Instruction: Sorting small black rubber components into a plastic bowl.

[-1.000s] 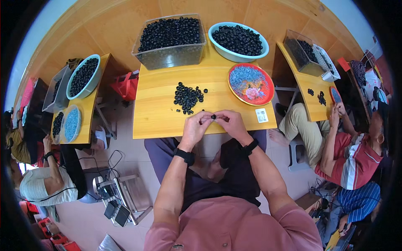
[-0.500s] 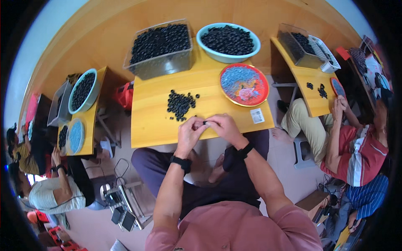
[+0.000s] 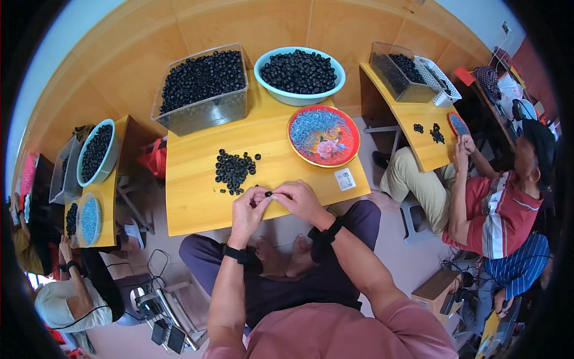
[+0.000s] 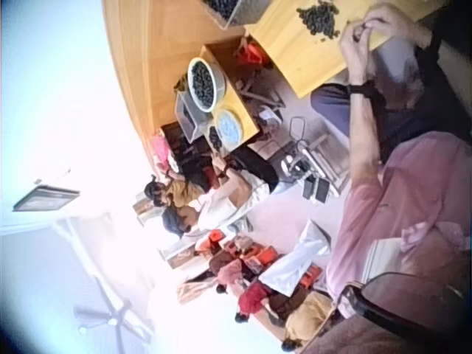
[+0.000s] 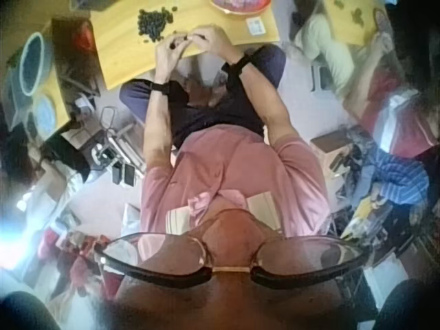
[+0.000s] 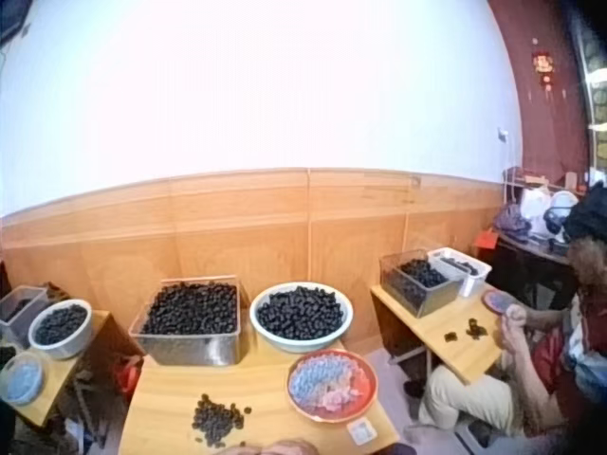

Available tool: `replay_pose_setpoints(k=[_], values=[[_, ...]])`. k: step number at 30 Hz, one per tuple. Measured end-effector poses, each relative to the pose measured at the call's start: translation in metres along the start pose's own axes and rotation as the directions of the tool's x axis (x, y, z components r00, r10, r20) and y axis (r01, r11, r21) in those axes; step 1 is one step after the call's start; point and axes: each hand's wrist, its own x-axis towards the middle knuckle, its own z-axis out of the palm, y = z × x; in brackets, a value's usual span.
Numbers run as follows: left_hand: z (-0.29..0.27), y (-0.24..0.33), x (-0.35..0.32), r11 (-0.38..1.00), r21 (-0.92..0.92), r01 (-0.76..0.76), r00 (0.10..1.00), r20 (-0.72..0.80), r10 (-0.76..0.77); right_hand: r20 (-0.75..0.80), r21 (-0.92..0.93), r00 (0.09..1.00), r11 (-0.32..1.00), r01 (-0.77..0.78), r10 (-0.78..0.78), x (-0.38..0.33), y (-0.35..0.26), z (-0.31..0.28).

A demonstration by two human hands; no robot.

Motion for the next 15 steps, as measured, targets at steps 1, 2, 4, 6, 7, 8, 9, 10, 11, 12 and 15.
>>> replay_pose_setpoints(k=[1,2,4,6,7,8,9,10,11,12,15], values=[[-0.002,-0.001,0.002,1.000,-0.006,-0.022,1.000,-0.001,0.022,0.001,-0.009,1.000,1.000,0.001,-0.001,0.000,-0.004,-0.003],[-0.002,-0.003,0.002,1.000,-0.015,-0.026,1.000,-0.001,0.026,0.017,0.146,0.995,0.985,-0.096,0.095,-0.003,-0.009,-0.006],[-0.003,-0.003,-0.001,0.999,0.031,0.018,1.000,-0.021,-0.017,0.043,0.284,0.982,0.940,-0.188,0.183,-0.003,-0.014,-0.023],[-0.005,-0.004,-0.001,0.999,0.042,0.020,1.000,-0.023,-0.019,-0.087,0.142,0.984,0.979,-0.144,0.157,-0.003,-0.012,-0.056],[-0.003,-0.005,-0.001,1.000,0.017,-0.011,0.999,-0.039,0.011,-0.153,0.010,0.982,0.994,-0.107,0.107,0.000,-0.010,-0.078],[-0.002,-0.007,0.000,0.999,-0.005,-0.040,0.998,-0.056,0.040,-0.211,-0.121,0.976,0.990,-0.076,0.049,0.007,-0.004,-0.100],[-0.002,-0.008,0.000,0.999,0.008,-0.041,0.997,-0.057,0.042,-0.214,-0.189,0.971,0.971,-0.150,0.109,0.014,0.003,-0.121],[-0.004,-0.009,-0.001,0.999,0.004,-0.043,0.997,-0.061,0.043,-0.218,-0.252,0.962,0.943,-0.220,0.166,0.023,0.011,-0.139],[-0.003,-0.008,-0.001,0.999,0.035,-0.040,0.998,-0.050,0.041,-0.235,-0.299,0.950,0.914,-0.272,0.206,0.029,0.035,-0.155],[-0.002,-0.006,0.001,0.997,0.065,-0.037,0.998,-0.043,0.040,-0.252,-0.345,0.937,0.882,-0.322,0.243,0.036,0.057,-0.167],[-0.003,-0.005,-0.001,0.998,0.060,-0.020,0.998,-0.057,0.023,-0.145,-0.545,0.953,0.782,-0.301,0.266,0.059,0.066,-0.174]])
